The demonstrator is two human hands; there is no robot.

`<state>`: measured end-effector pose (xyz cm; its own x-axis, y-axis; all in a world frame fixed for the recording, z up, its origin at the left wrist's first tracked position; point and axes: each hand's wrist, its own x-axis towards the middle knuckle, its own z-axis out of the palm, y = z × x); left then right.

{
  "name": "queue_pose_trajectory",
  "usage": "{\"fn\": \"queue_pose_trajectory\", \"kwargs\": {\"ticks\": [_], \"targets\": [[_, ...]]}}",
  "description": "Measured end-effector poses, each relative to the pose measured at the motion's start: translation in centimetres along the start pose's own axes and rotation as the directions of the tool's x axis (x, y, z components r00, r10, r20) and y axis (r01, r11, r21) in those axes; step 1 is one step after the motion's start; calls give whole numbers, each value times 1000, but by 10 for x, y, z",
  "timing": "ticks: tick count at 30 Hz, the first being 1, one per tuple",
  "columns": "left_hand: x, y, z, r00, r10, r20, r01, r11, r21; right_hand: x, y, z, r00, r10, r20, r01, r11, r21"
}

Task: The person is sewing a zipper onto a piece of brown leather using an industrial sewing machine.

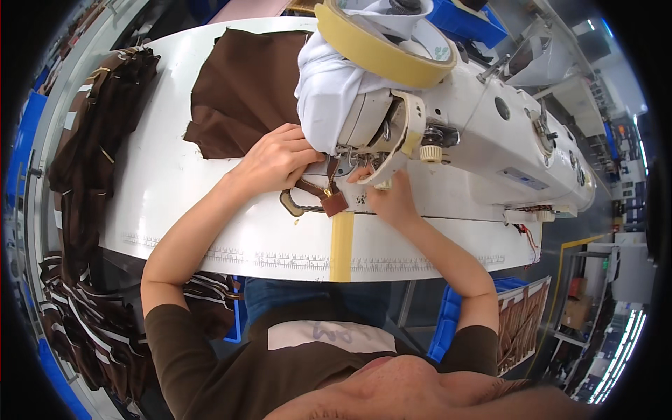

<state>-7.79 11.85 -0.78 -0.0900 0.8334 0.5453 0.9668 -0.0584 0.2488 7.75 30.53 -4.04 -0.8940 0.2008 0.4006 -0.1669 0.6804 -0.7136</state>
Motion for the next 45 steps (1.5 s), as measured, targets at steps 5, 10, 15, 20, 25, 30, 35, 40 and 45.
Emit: {"fn": "queue_pose_trajectory", "kwargs": {"ticks": [5,10,15,20,25,30,35,40,45], "targets": [[-17,-1,-4,988,-149,31,150,987,-64,4,16,-13,899,360,249,-428,601,675],[-56,31,-37,977,-201,-66,197,978,-63,0,-53,2,955,-117,271,51,970,237],[-89,105,-47,652,-695,-304,648,718,-251,17,-76,38,616,-607,503,619,767,168],[-114,157,-28,644,-721,-256,701,690,-180,25,-87,50,513,-673,533,713,680,173],[-115,166,-24,587,-785,-201,764,618,-183,19,-103,55,379,-753,537,819,544,185],[-115,173,-24,569,-783,-251,766,616,-184,16,-111,55,240,-786,569,904,395,164],[-127,169,-30,300,-941,-156,518,298,-802,35,-135,59,211,-860,465,959,273,71],[-103,170,-98,520,-726,-449,168,603,-780,51,-182,46,362,-904,226,923,381,48],[-119,174,-125,434,-725,-535,131,638,-758,63,-139,44,543,-785,299,826,564,-19]]}}
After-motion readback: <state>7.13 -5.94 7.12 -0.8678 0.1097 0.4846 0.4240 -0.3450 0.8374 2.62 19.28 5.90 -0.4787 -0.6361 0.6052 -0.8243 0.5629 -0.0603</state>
